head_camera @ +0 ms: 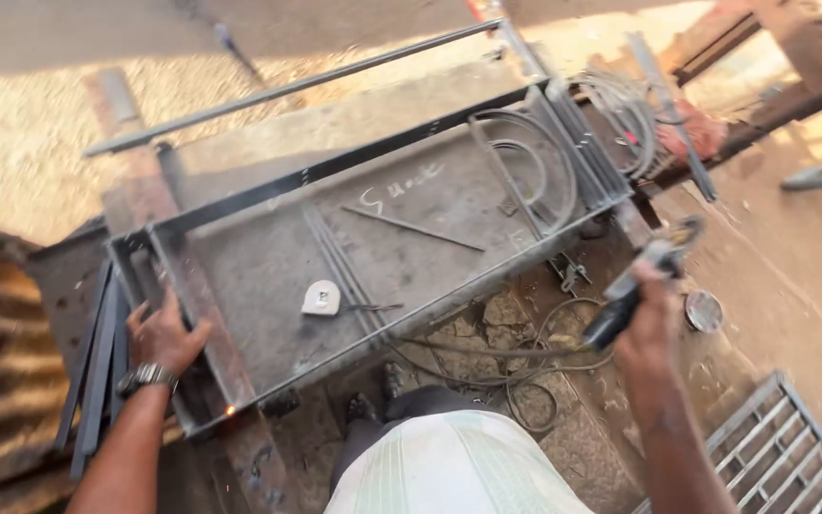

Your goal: Measuring metal pieces and welding them into a decorative grille frame.

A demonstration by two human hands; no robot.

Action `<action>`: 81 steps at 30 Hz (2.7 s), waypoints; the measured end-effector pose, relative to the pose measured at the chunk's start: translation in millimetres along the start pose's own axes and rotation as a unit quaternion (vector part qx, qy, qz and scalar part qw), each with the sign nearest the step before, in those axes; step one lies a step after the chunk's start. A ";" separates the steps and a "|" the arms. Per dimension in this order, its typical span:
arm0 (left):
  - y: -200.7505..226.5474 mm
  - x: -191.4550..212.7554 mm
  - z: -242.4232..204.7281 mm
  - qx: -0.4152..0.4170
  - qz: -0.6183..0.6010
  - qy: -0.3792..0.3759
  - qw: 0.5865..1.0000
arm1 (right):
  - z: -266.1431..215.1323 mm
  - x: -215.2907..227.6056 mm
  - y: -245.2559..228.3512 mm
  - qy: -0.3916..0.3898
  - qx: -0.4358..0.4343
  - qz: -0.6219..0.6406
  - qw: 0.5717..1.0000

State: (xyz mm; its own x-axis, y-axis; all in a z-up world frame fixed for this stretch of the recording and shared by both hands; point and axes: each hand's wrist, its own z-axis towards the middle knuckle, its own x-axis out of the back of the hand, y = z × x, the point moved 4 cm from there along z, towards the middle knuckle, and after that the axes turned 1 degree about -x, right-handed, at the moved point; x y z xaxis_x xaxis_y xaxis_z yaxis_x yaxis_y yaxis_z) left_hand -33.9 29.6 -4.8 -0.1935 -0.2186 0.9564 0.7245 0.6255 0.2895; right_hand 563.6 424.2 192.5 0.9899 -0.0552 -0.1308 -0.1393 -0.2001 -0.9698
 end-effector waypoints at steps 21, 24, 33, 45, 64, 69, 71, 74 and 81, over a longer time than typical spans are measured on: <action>174.7 -33.8 -38.6 0.083 -0.002 0.084 0.993 | 360.1 243.0 -22.8 0.163 0.112 0.221 0.955; 178.9 -100.1 -6.1 0.109 -0.051 -0.025 0.992 | 453.0 263.3 38.2 0.129 0.052 0.224 0.965; 239.3 -119.4 4.7 0.376 0.049 -0.177 0.908 | 625.2 343.8 235.4 0.156 -0.214 0.059 0.963; 371.4 -64.4 -63.4 0.450 -0.230 0.309 0.806 | 582.1 366.1 333.6 -0.160 -0.489 -0.063 0.855; 721.5 -63.6 52.8 -0.215 -0.238 0.132 0.938 | 316.2 19.4 93.1 -0.563 -0.247 -0.191 0.765; 619.5 -82.9 53.4 -0.019 -0.195 0.162 0.967 | 272.0 16.0 88.1 -0.487 -0.244 -0.162 0.823; 561.1 -104.3 55.0 0.098 -0.215 0.152 0.960 | 259.5 19.3 77.5 -0.448 -0.232 -0.170 0.847; 499.1 -136.4 72.2 0.279 -0.204 0.002 0.938 | 260.9 27.3 60.3 -0.382 -0.070 -0.262 0.883; 461.8 -183.7 125.9 0.386 -0.186 -0.119 0.896 | 266.9 13.4 69.0 -0.269 0.321 -0.537 0.732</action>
State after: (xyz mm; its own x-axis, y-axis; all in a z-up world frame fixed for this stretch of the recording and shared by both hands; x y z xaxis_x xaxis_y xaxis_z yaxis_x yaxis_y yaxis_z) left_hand 253.0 452.8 -42.1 -0.5284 -0.4109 0.7430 -0.0756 0.8944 0.4408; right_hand 574.5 670.8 68.9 0.4112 0.2249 0.8834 0.5971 0.6658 -0.4475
